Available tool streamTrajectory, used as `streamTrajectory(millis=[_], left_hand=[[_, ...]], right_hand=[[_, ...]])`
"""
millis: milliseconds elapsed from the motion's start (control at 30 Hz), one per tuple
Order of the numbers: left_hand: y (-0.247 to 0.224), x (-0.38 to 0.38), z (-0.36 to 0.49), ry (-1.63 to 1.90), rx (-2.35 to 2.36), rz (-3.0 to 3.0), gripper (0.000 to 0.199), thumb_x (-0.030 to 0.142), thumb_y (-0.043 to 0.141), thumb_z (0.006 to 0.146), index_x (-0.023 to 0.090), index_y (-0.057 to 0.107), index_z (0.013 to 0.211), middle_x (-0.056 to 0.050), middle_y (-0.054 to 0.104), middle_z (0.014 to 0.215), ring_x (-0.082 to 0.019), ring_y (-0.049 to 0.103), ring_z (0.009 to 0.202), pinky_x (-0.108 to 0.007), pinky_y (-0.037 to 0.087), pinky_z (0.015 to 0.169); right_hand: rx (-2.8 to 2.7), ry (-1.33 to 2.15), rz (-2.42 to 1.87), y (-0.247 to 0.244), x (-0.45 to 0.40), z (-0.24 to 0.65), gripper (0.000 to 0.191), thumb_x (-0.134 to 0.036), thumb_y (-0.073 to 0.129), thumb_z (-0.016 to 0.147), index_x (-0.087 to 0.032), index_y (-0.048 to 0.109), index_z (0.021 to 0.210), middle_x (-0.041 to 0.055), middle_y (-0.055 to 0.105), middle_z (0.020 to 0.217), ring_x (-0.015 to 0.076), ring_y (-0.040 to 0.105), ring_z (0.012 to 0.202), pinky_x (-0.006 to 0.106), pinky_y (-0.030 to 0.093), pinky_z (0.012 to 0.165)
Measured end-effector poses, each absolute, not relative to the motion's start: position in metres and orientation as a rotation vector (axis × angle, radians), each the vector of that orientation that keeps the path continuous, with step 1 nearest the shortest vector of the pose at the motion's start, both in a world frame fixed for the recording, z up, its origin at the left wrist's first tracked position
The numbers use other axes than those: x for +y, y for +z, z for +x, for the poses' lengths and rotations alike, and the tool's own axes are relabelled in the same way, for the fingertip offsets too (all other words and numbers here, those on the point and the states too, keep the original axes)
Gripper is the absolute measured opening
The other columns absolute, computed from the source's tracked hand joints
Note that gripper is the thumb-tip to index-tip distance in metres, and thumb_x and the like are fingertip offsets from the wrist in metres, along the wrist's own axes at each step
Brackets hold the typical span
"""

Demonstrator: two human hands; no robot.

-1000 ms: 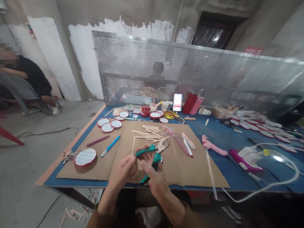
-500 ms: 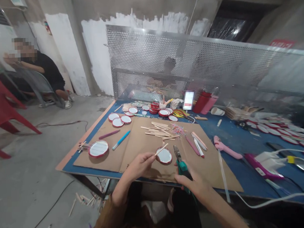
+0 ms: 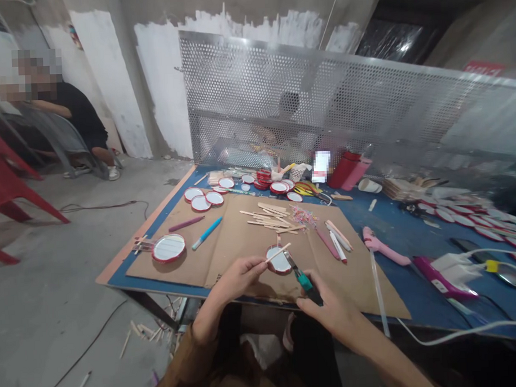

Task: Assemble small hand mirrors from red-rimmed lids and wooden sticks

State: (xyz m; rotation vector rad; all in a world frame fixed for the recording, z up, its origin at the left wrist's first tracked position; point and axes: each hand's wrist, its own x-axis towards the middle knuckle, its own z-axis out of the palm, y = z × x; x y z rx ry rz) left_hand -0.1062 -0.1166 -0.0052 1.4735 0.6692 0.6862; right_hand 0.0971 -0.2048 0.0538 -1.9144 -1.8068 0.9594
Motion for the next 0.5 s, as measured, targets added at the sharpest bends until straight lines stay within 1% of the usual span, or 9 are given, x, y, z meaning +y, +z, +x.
streamTrajectory(millis=[133, 300, 400, 500], left_hand=[[-0.0039, -0.1175, -0.1066, 0.688, 0.676, 1.495, 0.061, 0.067, 0.047, 0.084, 0.011, 0.066, 0.097, 0.009, 0.025, 0.053, -0.008, 0.025, 0.051, -0.022, 0.020, 0.049], [-0.0002, -0.1191, -0.1068, 0.684, 0.719, 1.550, 0.059, 0.065, 0.046, 0.085, 0.011, 0.069, 0.097, 0.008, 0.026, 0.052, -0.009, 0.027, 0.051, -0.021, 0.021, 0.049], [0.0021, -0.1201, -0.1068, 0.674, 0.730, 1.574, 0.056, 0.062, 0.047, 0.086, 0.012, 0.070, 0.097, 0.008, 0.026, 0.051, -0.010, 0.028, 0.052, -0.021, 0.023, 0.050], [0.0032, -0.1208, -0.1068, 0.680, 0.718, 1.586, 0.054, 0.060, 0.047, 0.086, 0.012, 0.071, 0.096, 0.007, 0.029, 0.051, -0.011, 0.029, 0.053, -0.021, 0.024, 0.050]], right_hand=[[-1.793, 0.922, -1.937, 0.0524, -0.2053, 0.0990, 0.035, -0.037, 0.047, 0.076, -0.019, 0.050, 0.107, 0.0066, 0.063, 0.098, 0.0252, 0.059, 0.092, 0.041, 0.043, 0.085], [-1.757, 0.914, -1.952, 0.0518, -0.2052, 0.1000, 0.032, -0.035, 0.050, 0.074, -0.021, 0.052, 0.103, 0.0056, 0.064, 0.096, 0.0249, 0.060, 0.090, 0.040, 0.044, 0.082], [-1.767, 0.892, -1.951, 0.0526, -0.2050, 0.0986, 0.030, -0.034, 0.050, 0.074, -0.021, 0.052, 0.101, 0.0043, 0.063, 0.090, 0.0243, 0.060, 0.086, 0.038, 0.045, 0.079], [-1.771, 0.908, -1.948, 0.0531, -0.2048, 0.0972, 0.032, -0.035, 0.050, 0.074, -0.021, 0.052, 0.102, 0.0043, 0.063, 0.090, 0.0245, 0.059, 0.085, 0.039, 0.044, 0.079]])
